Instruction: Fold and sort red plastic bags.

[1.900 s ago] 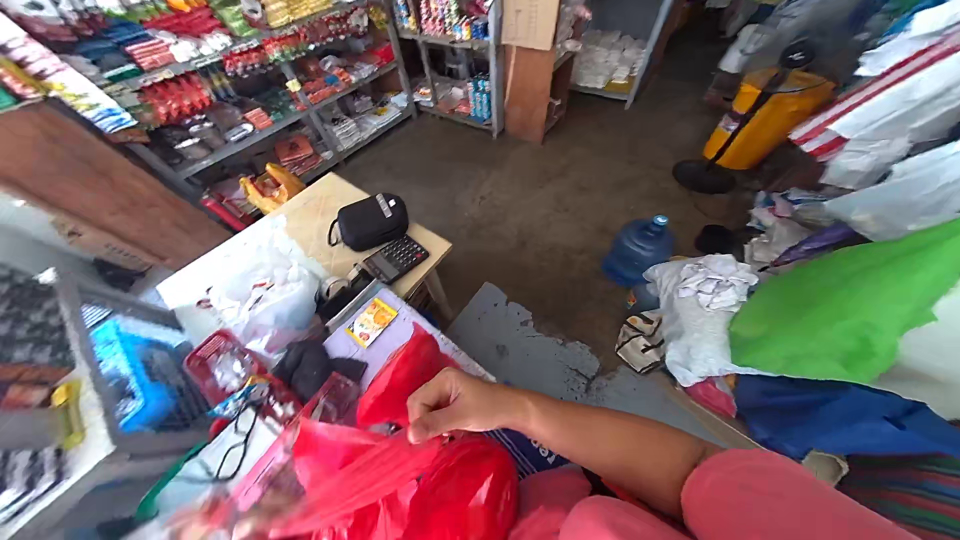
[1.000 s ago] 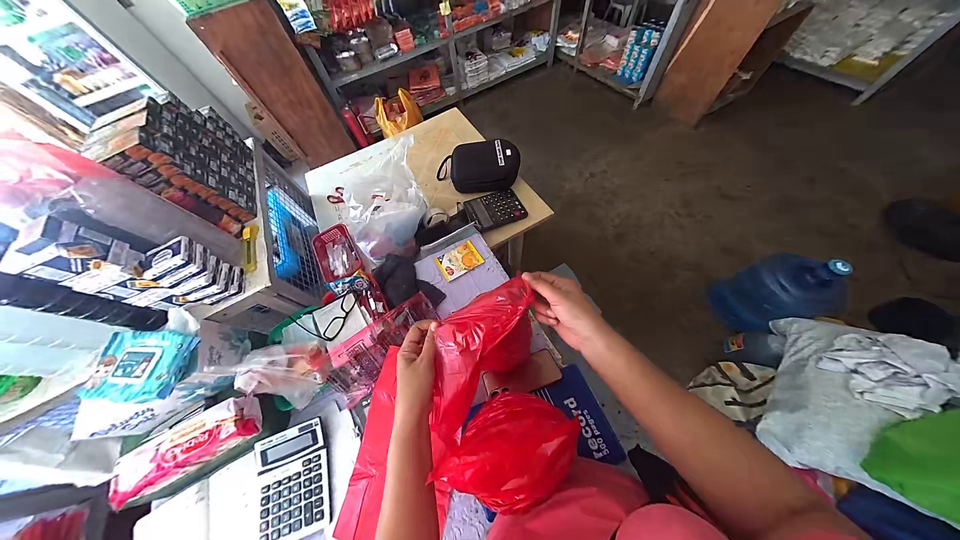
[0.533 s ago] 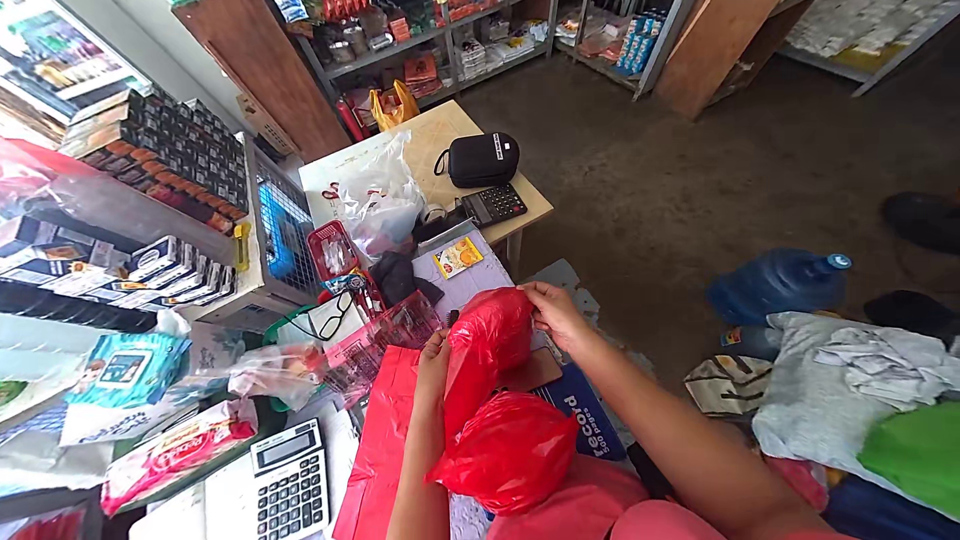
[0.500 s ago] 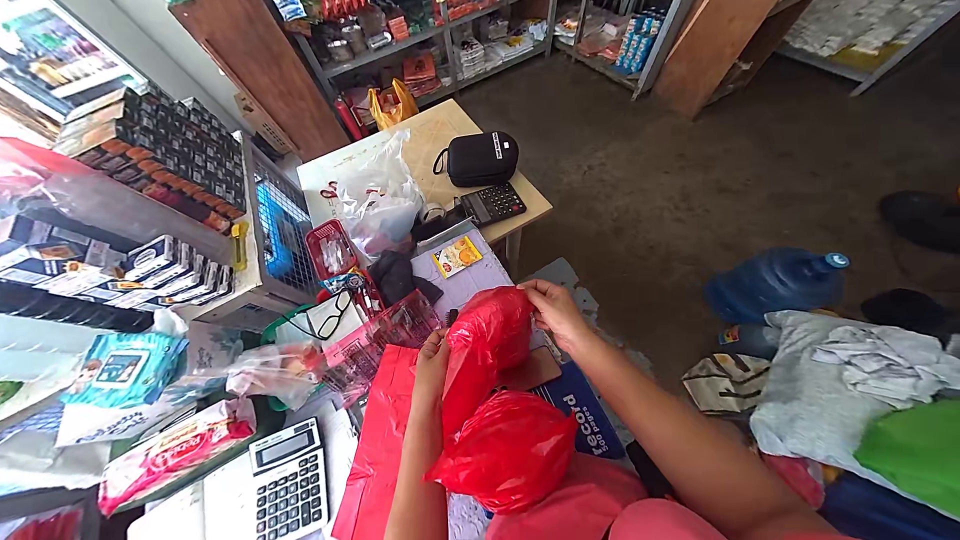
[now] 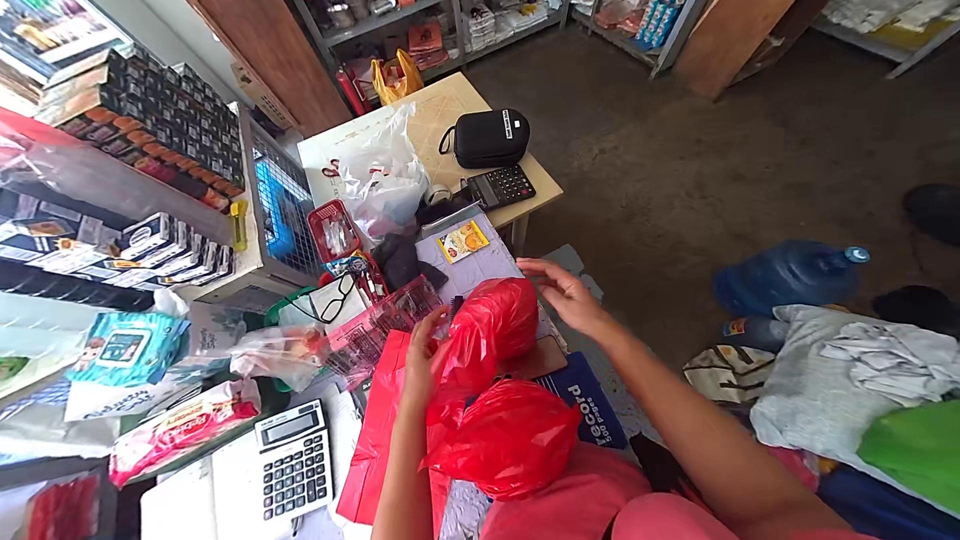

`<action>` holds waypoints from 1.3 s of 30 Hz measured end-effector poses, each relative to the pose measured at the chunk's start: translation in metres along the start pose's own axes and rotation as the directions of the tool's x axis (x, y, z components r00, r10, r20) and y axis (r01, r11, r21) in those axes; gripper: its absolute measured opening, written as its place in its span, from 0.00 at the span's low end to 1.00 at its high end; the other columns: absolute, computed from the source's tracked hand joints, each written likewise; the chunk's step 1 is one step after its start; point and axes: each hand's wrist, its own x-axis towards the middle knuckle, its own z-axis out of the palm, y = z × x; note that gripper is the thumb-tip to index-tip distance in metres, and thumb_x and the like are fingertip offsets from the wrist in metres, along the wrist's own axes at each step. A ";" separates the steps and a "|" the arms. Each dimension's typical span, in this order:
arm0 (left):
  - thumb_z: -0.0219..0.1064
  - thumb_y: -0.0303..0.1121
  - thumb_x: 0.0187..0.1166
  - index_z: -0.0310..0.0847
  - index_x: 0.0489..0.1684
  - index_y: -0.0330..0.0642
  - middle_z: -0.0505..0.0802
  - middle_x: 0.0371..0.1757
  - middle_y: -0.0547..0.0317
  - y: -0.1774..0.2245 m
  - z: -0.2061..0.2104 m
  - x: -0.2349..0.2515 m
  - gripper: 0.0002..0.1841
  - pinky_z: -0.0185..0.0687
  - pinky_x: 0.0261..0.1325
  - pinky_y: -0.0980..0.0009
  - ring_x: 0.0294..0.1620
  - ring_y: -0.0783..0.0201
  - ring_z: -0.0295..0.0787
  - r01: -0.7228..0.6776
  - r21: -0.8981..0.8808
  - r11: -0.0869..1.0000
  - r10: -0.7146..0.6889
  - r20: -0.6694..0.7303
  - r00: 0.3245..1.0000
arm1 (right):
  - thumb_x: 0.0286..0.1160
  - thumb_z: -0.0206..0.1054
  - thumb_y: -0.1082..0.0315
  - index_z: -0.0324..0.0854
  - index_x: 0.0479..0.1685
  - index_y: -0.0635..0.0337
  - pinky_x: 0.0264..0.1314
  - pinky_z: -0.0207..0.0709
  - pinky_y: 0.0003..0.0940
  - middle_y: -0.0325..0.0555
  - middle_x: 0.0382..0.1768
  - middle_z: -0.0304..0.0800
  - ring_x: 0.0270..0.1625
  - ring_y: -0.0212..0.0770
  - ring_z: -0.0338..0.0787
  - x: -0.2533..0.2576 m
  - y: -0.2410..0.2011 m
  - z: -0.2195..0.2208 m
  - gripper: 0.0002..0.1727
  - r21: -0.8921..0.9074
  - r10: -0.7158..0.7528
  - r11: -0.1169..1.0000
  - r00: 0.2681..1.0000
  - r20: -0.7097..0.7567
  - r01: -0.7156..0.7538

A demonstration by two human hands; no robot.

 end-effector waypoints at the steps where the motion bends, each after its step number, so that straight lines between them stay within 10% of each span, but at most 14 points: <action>1: 0.61 0.38 0.82 0.77 0.79 0.43 0.86 0.73 0.49 0.001 -0.003 -0.001 0.25 0.82 0.71 0.63 0.71 0.60 0.83 -0.028 0.071 0.997 0.027 0.010 1.000 | 0.76 0.50 0.75 0.77 0.79 0.56 0.83 0.73 0.46 0.43 0.81 0.77 0.82 0.41 0.76 0.002 -0.007 -0.006 0.30 -0.021 -0.038 0.999 0.996 0.086 0.040; 7: 0.54 0.53 0.83 0.45 0.95 0.41 0.78 0.79 0.41 0.043 -0.039 -0.013 0.42 0.83 0.69 0.54 0.74 0.54 0.81 -0.017 0.320 0.947 -0.052 0.208 0.977 | 0.81 0.68 0.59 0.77 0.82 0.49 0.93 0.60 0.49 0.39 0.84 0.75 0.89 0.41 0.67 0.003 -0.018 -0.014 0.28 -0.086 -0.068 0.992 0.959 0.274 0.094; 11: 0.61 0.61 0.79 0.63 0.88 0.41 0.86 0.67 0.51 0.086 -0.068 -0.014 0.42 0.87 0.57 0.63 0.61 0.60 0.85 -0.150 -0.133 0.980 0.174 0.195 0.965 | 0.79 0.71 0.58 0.77 0.82 0.47 0.90 0.64 0.47 0.39 0.81 0.79 0.84 0.40 0.73 0.003 -0.011 -0.015 0.29 -0.072 -0.026 0.996 0.962 0.273 0.047; 14: 0.50 0.77 0.72 0.81 0.72 0.44 0.93 0.61 0.57 0.112 -0.077 -0.013 0.47 0.86 0.66 0.64 0.62 0.65 0.89 -0.198 -0.664 0.721 0.062 -0.222 0.973 | 0.78 0.72 0.58 0.77 0.82 0.46 0.88 0.66 0.47 0.39 0.79 0.81 0.83 0.39 0.75 0.002 -0.009 -0.015 0.30 -0.073 0.015 0.997 0.963 0.268 0.005; 16: 0.45 0.69 0.83 0.71 0.81 0.44 0.91 0.65 0.59 0.108 -0.077 -0.008 0.41 0.88 0.64 0.67 0.63 0.68 0.89 -0.261 -0.653 0.711 -0.046 -0.413 0.910 | 0.77 0.72 0.59 0.78 0.81 0.48 0.88 0.66 0.46 0.41 0.79 0.81 0.83 0.39 0.75 0.002 -0.006 -0.016 0.30 -0.047 0.009 0.999 0.964 0.264 0.003; 19: 0.57 0.27 0.84 0.68 0.71 0.20 0.88 0.58 0.48 0.056 -0.056 -0.019 0.21 0.80 0.66 0.70 0.59 0.70 0.85 0.139 -0.136 0.981 -0.187 -0.451 0.873 | 0.76 0.74 0.61 0.77 0.81 0.53 0.88 0.67 0.46 0.42 0.79 0.81 0.83 0.40 0.76 0.004 -0.004 -0.015 0.31 -0.007 -0.022 1.000 0.966 0.257 0.024; 21: 0.74 0.29 0.71 0.85 0.50 0.25 0.95 0.45 0.51 0.034 -0.033 -0.019 0.15 0.87 0.60 0.65 0.49 0.70 0.91 0.219 0.104 0.970 -0.185 -0.268 0.946 | 0.76 0.74 0.62 0.77 0.81 0.53 0.88 0.68 0.45 0.41 0.80 0.80 0.83 0.40 0.76 0.004 -0.006 -0.014 0.31 0.003 -0.029 1.000 0.966 0.259 0.029; 24: 0.81 0.29 0.64 0.90 0.38 0.37 0.96 0.32 0.66 0.032 0.000 -0.015 0.09 0.92 0.47 0.72 0.35 0.77 0.92 0.049 -0.085 0.995 -0.054 -0.060 0.997 | 0.75 0.74 0.61 0.77 0.82 0.49 0.87 0.67 0.45 0.41 0.79 0.80 0.83 0.39 0.76 0.005 -0.006 -0.015 0.32 -0.037 -0.004 0.999 0.967 0.256 0.014; 28: 0.85 0.25 0.55 0.87 0.46 0.32 0.97 0.41 0.63 0.029 0.025 -0.010 0.20 0.93 0.57 0.68 0.44 0.73 0.95 -0.097 -0.268 0.958 0.074 -0.095 0.993 | 0.75 0.74 0.61 0.76 0.83 0.49 0.89 0.65 0.46 0.38 0.82 0.77 0.85 0.39 0.73 0.003 0.002 -0.014 0.33 -0.019 -0.024 0.999 0.967 0.253 0.030; 35: 0.73 0.31 0.74 0.87 0.52 0.30 0.95 0.49 0.49 -0.016 0.026 -0.010 0.15 0.86 0.67 0.62 0.54 0.66 0.92 0.145 0.111 0.983 -0.143 -0.028 0.989 | 0.75 0.73 0.59 0.73 0.82 0.64 0.92 0.61 0.42 0.51 0.86 0.69 0.89 0.42 0.66 -0.008 0.047 -0.006 0.35 0.057 0.069 0.995 0.962 0.262 -0.087; 39: 0.76 0.28 0.71 0.75 0.71 0.27 0.90 0.65 0.45 -0.014 0.012 -0.013 0.28 0.85 0.71 0.63 0.65 0.62 0.89 0.178 -0.094 0.980 -0.170 0.086 0.982 | 0.72 0.75 0.59 0.77 0.77 0.68 0.90 0.62 0.41 0.57 0.85 0.71 0.88 0.43 0.68 -0.009 0.058 -0.012 0.34 0.018 0.160 0.985 0.950 0.268 -0.171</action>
